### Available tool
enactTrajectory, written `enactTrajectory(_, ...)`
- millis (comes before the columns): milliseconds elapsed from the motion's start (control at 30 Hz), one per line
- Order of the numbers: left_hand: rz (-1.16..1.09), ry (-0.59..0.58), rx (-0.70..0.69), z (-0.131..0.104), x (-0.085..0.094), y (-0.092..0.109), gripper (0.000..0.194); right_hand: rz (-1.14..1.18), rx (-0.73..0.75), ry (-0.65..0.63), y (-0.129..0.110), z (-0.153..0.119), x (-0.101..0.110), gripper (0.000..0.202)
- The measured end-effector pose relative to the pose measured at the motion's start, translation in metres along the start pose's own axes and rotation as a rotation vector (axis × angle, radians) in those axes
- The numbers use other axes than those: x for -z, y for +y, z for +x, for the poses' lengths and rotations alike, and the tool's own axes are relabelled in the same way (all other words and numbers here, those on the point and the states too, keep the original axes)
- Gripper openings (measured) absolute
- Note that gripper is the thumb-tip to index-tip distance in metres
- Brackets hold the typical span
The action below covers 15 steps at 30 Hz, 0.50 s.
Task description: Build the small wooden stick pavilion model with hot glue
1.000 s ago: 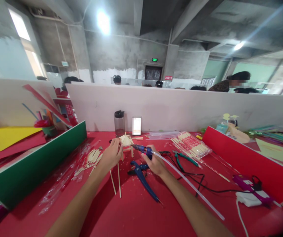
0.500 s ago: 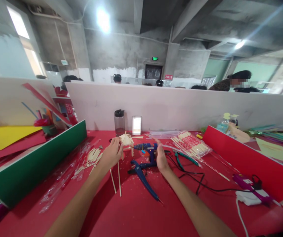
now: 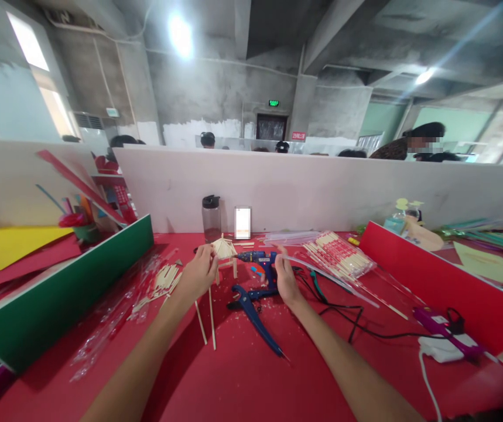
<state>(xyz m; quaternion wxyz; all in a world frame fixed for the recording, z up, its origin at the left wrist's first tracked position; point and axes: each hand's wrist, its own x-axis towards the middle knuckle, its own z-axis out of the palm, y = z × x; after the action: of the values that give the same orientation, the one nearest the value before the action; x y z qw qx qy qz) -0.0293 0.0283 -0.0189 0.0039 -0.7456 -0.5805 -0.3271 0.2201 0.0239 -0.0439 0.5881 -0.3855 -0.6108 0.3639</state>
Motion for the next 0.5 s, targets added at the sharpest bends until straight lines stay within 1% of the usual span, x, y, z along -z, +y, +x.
enactTrajectory(133,-0.004,-0.008,0.010,0.0002,0.0008,0.0013,0.018,-0.075,0.052,0.126,0.0064,0.0020,0.0021,0.058)
enactTrajectory(167,0.001,-0.008,0.010,0.0003,0.0010,0.0017,0.018,-0.068,0.055,0.139,0.0072,0.0023,0.0024,0.060)
enactTrajectory(200,0.007,-0.009,0.009,0.0003,0.0013,0.0020,0.018,-0.035,0.042,0.134,0.0076,0.0025,0.0024,0.062)
enactTrajectory(300,0.025,-0.006,0.001,0.0002,0.0015,0.0020,0.018,0.108,-0.048,0.041,0.0071,0.0028,0.0021,0.071)
enactTrajectory(367,0.026,-0.001,-0.006,0.0002,0.0013,0.0014,0.019,0.157,-0.088,0.007,0.0056,0.0027,0.0022,0.074)
enactTrajectory(500,0.016,0.001,-0.011,0.0008,0.0002,-0.0004,0.018,0.168,-0.076,0.054,-0.0007,0.0024,0.0041,0.067)
